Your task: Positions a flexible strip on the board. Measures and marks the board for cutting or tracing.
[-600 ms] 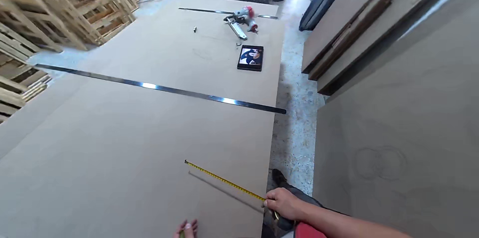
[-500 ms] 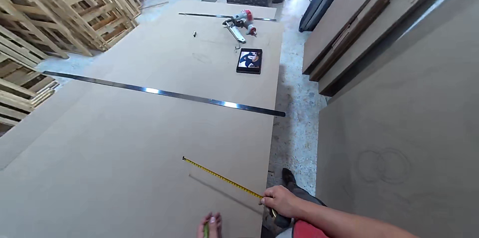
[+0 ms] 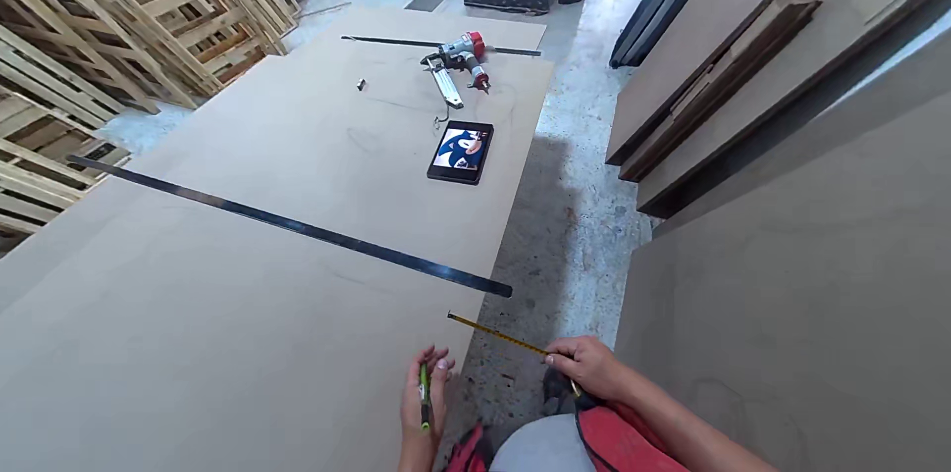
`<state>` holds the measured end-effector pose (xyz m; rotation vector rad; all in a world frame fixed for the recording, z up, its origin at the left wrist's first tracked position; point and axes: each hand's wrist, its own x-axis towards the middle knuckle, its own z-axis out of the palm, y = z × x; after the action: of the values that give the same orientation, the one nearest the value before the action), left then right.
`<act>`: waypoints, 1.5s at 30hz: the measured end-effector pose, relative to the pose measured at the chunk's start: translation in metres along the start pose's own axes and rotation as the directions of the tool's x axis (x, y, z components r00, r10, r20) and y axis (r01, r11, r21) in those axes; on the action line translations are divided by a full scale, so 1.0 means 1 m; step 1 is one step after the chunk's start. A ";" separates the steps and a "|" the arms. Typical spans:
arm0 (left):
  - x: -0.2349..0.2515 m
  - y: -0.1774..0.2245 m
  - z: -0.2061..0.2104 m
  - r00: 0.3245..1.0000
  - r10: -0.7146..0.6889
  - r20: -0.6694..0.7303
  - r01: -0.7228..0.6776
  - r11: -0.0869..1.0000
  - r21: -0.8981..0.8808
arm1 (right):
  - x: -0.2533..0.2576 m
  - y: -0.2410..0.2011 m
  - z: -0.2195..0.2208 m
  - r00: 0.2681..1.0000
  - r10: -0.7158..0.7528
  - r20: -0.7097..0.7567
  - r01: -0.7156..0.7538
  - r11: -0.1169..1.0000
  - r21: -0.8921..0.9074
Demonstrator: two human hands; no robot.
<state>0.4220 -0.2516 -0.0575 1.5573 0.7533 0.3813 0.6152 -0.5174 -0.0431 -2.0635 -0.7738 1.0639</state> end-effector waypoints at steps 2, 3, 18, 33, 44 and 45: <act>0.026 0.017 0.034 0.998 0.064 0.026 -0.065 0.998 0.028 | 0.000 0.019 -0.046 1.000 0.003 0.028 -0.001 0.998 -0.069; 0.036 0.026 0.051 0.994 0.094 0.052 -0.096 0.994 0.046 | 0.003 0.026 -0.067 0.998 0.000 0.055 0.005 0.995 -0.098; 0.228 0.066 0.163 0.986 -0.093 0.142 0.033 0.927 0.374 | 0.213 0.025 -0.289 0.959 -0.112 0.260 0.212 0.893 -0.397; 0.323 0.073 0.232 0.772 -0.283 -0.569 0.583 0.672 0.456 | 0.588 -0.028 -0.487 0.748 -0.461 0.477 0.663 0.530 -0.528; 0.327 0.050 0.307 0.492 -0.354 -0.795 0.808 0.526 0.265 | 0.730 -0.080 -0.458 0.433 -0.446 0.784 0.897 0.299 -0.325; 0.329 0.050 0.307 0.474 -0.370 -0.799 0.819 0.518 0.247 | 0.734 -0.082 -0.457 0.415 -0.440 0.797 0.905 0.292 -0.310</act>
<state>0.8711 -0.2647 -0.1160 1.5471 2.1760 0.0853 1.3469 -0.0545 -0.1078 -1.4308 -2.5718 0.8371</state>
